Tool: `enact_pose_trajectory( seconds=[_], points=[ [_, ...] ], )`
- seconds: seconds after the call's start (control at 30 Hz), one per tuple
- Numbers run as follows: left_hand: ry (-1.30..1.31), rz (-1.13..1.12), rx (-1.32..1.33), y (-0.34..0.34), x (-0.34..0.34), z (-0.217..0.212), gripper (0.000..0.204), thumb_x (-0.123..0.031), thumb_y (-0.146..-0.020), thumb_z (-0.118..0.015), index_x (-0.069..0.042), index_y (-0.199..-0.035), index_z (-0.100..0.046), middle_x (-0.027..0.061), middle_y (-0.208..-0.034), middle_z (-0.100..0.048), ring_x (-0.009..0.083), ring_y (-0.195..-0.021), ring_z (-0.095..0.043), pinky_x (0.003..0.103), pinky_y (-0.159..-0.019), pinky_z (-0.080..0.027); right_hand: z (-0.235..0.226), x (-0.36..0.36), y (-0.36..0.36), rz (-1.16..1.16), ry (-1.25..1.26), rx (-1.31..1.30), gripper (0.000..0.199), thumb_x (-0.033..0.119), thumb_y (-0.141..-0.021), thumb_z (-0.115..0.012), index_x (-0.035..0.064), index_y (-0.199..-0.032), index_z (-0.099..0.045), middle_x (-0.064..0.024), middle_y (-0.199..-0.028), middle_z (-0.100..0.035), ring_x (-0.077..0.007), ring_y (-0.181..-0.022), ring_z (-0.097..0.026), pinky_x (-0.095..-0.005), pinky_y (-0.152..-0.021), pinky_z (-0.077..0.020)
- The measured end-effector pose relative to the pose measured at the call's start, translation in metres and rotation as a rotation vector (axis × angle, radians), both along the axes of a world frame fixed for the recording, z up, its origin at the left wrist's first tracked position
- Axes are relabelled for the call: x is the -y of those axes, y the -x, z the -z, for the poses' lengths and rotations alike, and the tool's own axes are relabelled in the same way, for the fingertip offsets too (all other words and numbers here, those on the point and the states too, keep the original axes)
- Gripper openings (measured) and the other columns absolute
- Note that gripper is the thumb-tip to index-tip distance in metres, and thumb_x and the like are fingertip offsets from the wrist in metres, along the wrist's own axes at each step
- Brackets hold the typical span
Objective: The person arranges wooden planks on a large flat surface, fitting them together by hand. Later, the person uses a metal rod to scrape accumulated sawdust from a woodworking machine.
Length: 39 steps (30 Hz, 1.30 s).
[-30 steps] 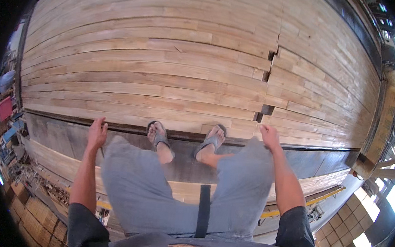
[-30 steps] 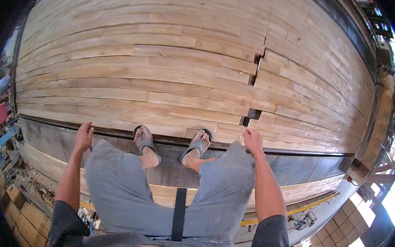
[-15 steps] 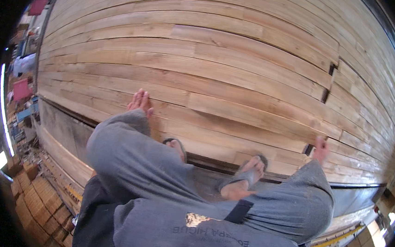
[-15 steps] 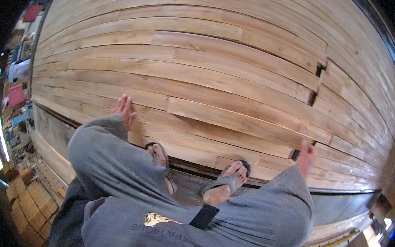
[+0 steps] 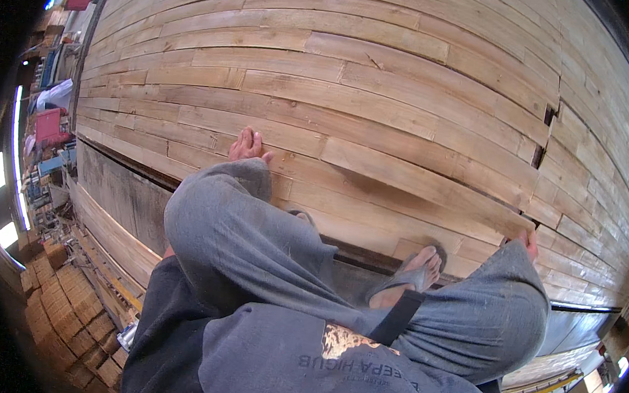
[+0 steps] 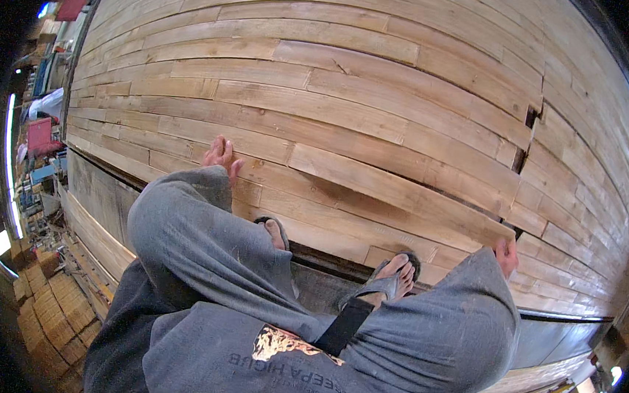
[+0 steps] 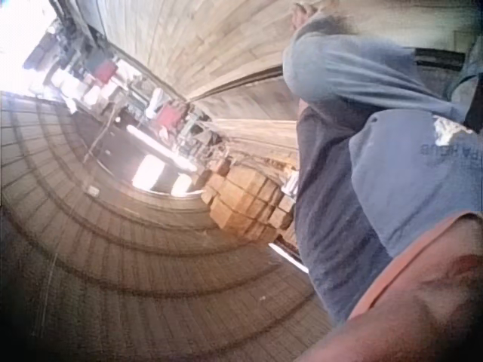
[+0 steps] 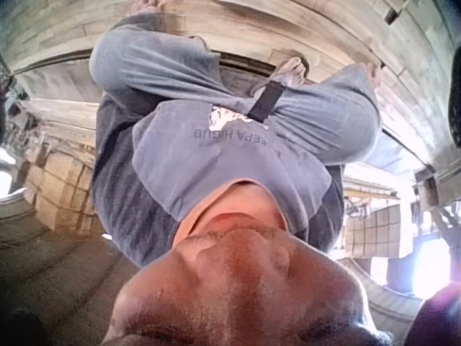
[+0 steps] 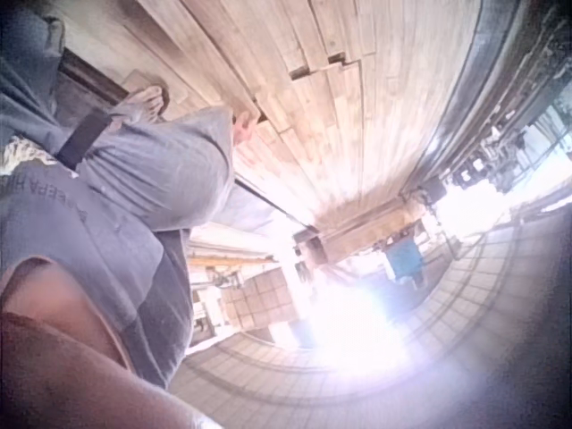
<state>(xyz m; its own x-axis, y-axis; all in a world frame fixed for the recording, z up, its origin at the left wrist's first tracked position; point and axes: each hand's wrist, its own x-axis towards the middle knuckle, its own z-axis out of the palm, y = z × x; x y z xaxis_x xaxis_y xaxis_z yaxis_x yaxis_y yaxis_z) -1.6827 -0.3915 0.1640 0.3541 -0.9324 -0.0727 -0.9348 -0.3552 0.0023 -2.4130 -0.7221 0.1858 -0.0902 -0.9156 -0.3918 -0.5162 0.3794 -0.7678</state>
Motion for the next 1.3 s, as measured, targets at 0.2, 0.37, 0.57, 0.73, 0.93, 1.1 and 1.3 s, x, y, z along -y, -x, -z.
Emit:
enact_pose_trajectory(
  seconds=[0.2,0.37,0.57,0.73,0.93,1.1,1.3],
  points=[
    [-0.18,-0.284,-0.15,0.0,-0.016,-0.014,0.075,-0.042,-0.074,-0.078,0.003,-0.129,-0.053,0.0287,-0.135,-0.048,0.0419,-0.123,-0.05,0.052,-0.098,-0.043,-0.023,0.017,-0.072,-0.384,0.082,-0.386,0.041,0.032,-0.085,-0.074,0.0037,-0.114,-0.067,-0.0081,-0.09,-0.072,-0.0189,-0.076,-0.067,-0.0333,-0.07,-0.0523],
    [0.188,-0.21,0.107,0.033,0.023,-0.006,0.072,-0.056,-0.071,-0.078,0.003,-0.109,-0.064,0.0233,-0.114,-0.059,0.0406,-0.101,-0.059,0.051,-0.088,-0.048,0.006,0.027,-0.044,-0.46,-0.093,-0.511,0.054,0.037,-0.074,-0.082,0.0042,-0.114,-0.069,-0.0123,-0.099,-0.075,-0.0263,-0.091,-0.071,-0.0378,-0.084,-0.0528],
    [0.108,-0.213,0.134,0.025,-0.01,0.03,0.075,-0.058,-0.073,-0.075,0.005,-0.111,-0.063,0.0237,-0.114,-0.061,0.041,-0.11,-0.056,0.048,-0.096,-0.046,-0.034,0.026,-0.055,-0.407,0.023,-0.59,0.059,0.036,-0.073,-0.081,0.0027,-0.119,-0.066,-0.0128,-0.107,-0.072,-0.0273,-0.1,-0.068,-0.0393,-0.087,-0.0511],
    [0.069,-0.203,0.14,0.006,-0.029,0.016,0.075,-0.055,-0.083,-0.07,0.007,-0.124,-0.059,0.0271,-0.133,-0.056,0.0427,-0.125,-0.052,0.046,-0.107,-0.042,-0.037,-0.01,-0.092,-0.339,0.397,-0.66,0.046,0.019,-0.086,-0.068,-0.0019,-0.126,-0.059,-0.0172,-0.099,-0.068,-0.0296,-0.088,-0.067,-0.0423,-0.076,-0.0524],
    [-0.62,-0.304,-0.065,0.039,0.065,-0.071,0.082,-0.053,-0.096,-0.049,0.017,-0.136,-0.041,0.0387,-0.147,-0.031,0.0451,-0.141,-0.031,0.042,-0.117,-0.029,-0.017,-0.017,-0.084,-0.001,0.063,-0.323,0.043,0.018,-0.094,-0.06,-0.0048,-0.13,-0.055,-0.0238,-0.109,-0.066,-0.0335,-0.098,-0.064,-0.0407,-0.083,-0.0494],
    [-0.506,-0.342,-0.097,0.055,0.07,-0.088,0.076,-0.049,-0.091,-0.059,0.018,-0.126,-0.05,0.0333,-0.135,-0.044,0.0452,-0.125,-0.046,0.045,-0.103,-0.042,-0.014,-0.005,-0.083,-0.123,0.148,-0.353,0.047,0.023,-0.094,-0.06,-0.0085,-0.129,-0.056,-0.028,-0.123,-0.062,-0.0381,-0.117,-0.06,-0.0399,-0.099,-0.045],
    [-0.569,-0.322,-0.01,0.043,0.067,-0.057,0.082,-0.055,-0.094,-0.051,0.015,-0.135,-0.043,0.0329,-0.146,-0.035,0.0437,-0.137,-0.035,0.044,-0.113,-0.033,0.011,-0.002,-0.046,-0.231,0.213,-0.379,0.046,0.027,-0.091,-0.065,-0.0092,-0.119,-0.061,-0.026,-0.117,-0.065,-0.0378,-0.109,-0.062,-0.0408,-0.095,-0.0471]
  ],
)
